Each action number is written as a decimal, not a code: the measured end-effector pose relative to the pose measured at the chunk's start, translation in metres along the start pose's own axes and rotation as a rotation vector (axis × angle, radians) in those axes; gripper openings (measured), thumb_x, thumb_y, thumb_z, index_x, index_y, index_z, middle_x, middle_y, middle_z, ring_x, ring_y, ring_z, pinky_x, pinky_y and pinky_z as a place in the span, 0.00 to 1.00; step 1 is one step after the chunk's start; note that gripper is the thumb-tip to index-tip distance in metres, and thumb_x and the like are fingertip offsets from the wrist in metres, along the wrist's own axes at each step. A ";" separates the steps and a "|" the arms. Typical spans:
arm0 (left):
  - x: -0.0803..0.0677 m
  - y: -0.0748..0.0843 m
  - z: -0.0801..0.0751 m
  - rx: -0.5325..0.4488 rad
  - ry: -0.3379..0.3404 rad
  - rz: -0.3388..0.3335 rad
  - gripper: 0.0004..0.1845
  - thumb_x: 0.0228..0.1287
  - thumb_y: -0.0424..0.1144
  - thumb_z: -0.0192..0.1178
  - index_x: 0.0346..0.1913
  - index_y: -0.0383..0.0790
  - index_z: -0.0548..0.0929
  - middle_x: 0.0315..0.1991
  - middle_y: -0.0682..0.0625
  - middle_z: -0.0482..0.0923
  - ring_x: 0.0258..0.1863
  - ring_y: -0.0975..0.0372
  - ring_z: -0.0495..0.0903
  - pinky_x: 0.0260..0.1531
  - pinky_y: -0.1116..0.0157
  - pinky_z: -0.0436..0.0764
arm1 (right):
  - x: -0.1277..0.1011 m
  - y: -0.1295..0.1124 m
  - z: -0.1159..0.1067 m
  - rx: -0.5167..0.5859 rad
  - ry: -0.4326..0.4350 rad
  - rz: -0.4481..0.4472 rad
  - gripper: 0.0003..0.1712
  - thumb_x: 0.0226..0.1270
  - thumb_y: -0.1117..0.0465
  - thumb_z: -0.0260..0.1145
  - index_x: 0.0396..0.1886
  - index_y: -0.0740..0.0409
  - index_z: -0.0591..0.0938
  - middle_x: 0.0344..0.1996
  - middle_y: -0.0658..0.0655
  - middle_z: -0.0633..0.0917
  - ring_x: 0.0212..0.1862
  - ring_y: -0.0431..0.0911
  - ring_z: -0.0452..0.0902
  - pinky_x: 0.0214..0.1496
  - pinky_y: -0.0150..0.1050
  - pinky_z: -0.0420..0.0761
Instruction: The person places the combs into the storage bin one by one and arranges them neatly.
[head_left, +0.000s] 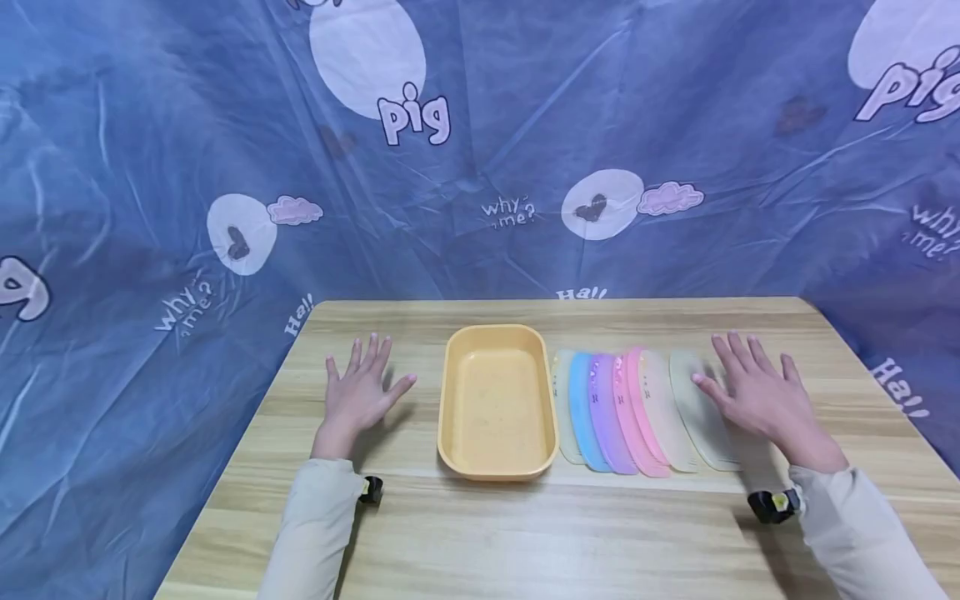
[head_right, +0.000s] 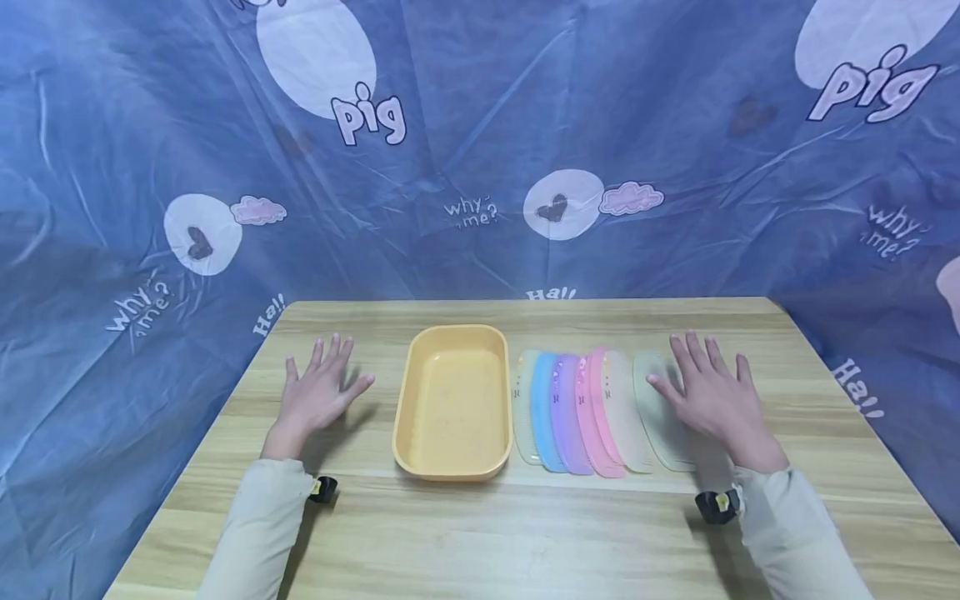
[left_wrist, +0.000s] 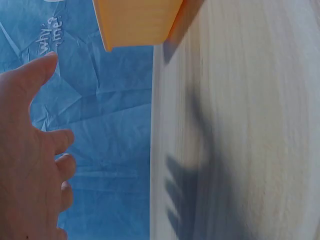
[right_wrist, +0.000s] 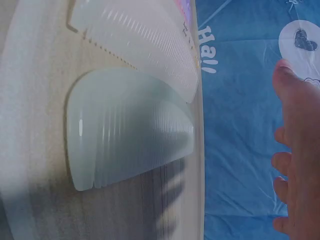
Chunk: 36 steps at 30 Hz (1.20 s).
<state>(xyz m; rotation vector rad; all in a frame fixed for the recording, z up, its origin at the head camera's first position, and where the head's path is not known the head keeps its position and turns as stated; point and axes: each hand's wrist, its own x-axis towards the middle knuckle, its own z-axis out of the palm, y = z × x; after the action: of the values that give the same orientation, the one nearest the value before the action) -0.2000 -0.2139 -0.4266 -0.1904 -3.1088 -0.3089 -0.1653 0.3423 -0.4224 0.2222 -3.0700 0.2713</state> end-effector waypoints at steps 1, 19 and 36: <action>0.001 0.001 0.000 -0.002 -0.003 0.001 0.47 0.65 0.73 0.37 0.78 0.48 0.45 0.78 0.44 0.39 0.77 0.45 0.37 0.67 0.35 0.25 | 0.001 0.001 0.000 0.000 -0.002 -0.001 0.48 0.73 0.34 0.44 0.78 0.60 0.44 0.74 0.72 0.50 0.73 0.71 0.42 0.66 0.74 0.39; 0.014 0.024 0.002 -0.318 -0.112 0.081 0.45 0.68 0.66 0.44 0.78 0.48 0.40 0.78 0.47 0.32 0.77 0.49 0.36 0.69 0.35 0.34 | 0.033 0.018 0.010 -0.027 -0.088 0.010 0.49 0.68 0.30 0.47 0.74 0.62 0.57 0.65 0.75 0.64 0.63 0.73 0.58 0.53 0.71 0.59; 0.018 0.027 0.022 -0.694 -0.171 0.130 0.41 0.69 0.54 0.54 0.78 0.47 0.47 0.78 0.43 0.45 0.74 0.44 0.54 0.71 0.42 0.52 | 0.045 0.026 0.026 -0.026 -0.156 -0.004 0.49 0.67 0.30 0.51 0.68 0.69 0.65 0.56 0.77 0.72 0.53 0.72 0.67 0.47 0.70 0.69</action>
<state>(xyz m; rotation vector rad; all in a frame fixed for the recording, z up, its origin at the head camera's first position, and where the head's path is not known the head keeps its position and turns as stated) -0.2147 -0.1814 -0.4424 -0.4349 -2.9782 -1.4159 -0.2148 0.3567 -0.4499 0.2609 -3.2245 0.2246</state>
